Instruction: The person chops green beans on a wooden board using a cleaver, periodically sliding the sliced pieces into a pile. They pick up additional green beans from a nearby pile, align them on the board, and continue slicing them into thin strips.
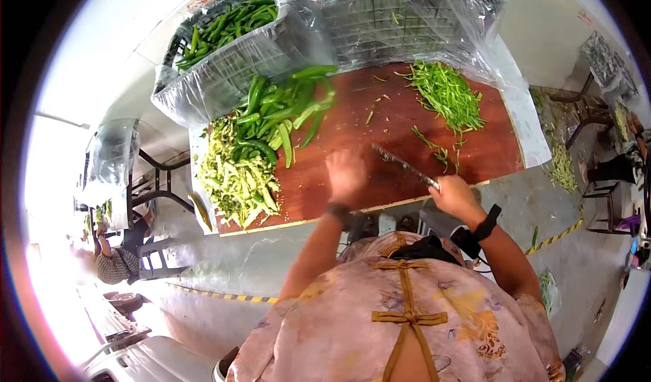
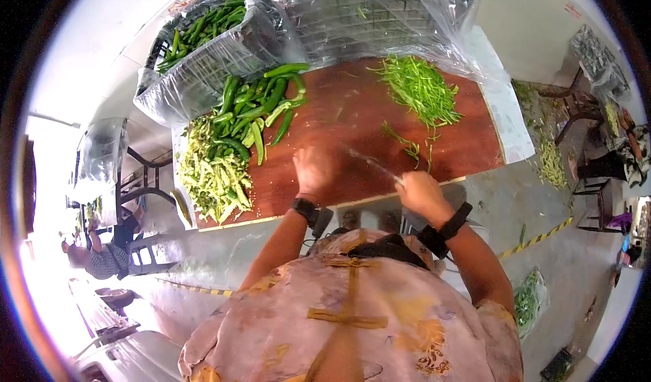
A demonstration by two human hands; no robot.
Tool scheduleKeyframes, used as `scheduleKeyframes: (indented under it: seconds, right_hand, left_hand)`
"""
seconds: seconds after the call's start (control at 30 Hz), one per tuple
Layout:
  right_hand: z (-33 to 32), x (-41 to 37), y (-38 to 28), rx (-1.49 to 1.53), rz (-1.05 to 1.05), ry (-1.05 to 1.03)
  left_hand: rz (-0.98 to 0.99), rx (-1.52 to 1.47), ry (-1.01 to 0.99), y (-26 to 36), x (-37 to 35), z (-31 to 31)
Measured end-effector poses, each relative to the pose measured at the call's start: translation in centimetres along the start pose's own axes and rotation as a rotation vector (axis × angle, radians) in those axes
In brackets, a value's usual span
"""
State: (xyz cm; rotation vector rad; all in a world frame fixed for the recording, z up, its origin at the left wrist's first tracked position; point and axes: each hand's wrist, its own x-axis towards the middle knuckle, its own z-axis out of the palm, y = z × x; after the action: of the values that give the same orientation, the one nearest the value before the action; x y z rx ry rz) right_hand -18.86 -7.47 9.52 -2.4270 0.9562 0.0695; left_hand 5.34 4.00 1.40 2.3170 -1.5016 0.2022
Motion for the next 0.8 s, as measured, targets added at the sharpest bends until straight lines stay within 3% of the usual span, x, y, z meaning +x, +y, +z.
scheduleKeyframes:
  seconds: [0.1, 0.17, 0.23, 0.27, 0.33, 0.47, 0.57, 0.67, 0.73, 0.8]
  right_hand:
    - [1.1, 0.2, 0.7, 0.006, -0.064, -0.038]
    - [0.8, 0.9, 1.0, 0.014, -0.068, -0.053]
    - [-0.1, 2.3, 1.6, -0.007, 0.133, 0.084]
    - [-0.1, 2.8, 2.2, -0.107, 0.13, 0.274]
    - [-1.1, 3.4, 3.2, -0.033, 0.123, 0.401]
    - [-2.1, 1.7, 1.8, -0.049, 0.129, 0.322]
    - [-1.0, -0.2, 1.3, -0.026, 0.04, 0.126]
    - [0.2, -1.5, 2.9, 0.003, -0.027, 0.077]
    - [0.1, -1.7, 4.8, 0.033, 0.017, 0.096]
    - [-0.1, -0.9, 6.7, -0.069, 0.124, 0.263]
  left_hand:
    - [-0.125, 0.037, 0.226, -3.1, 0.7, -2.5]
    - [-0.19, 0.112, 0.263, -5.7, 0.8, -3.2]
    - [-0.281, 0.172, 0.247, -7.8, 0.7, -3.7]
    - [-0.339, 0.188, 0.218, -8.5, 0.7, -3.9]
    - [-0.383, 0.192, 0.222, -9.5, 0.9, -4.4]
    - [-0.476, 0.204, 0.114, -10.9, 1.0, -4.2]
    - [-0.478, 0.24, 0.117, -10.8, 1.0, -4.1]
    - [-0.488, 0.18, 0.136, -10.8, 0.9, -4.0]
    - [-0.487, 0.092, 0.186, -11.1, 0.8, -4.0]
    - [-0.486, 0.007, 0.233, -11.3, 0.6, -4.5]
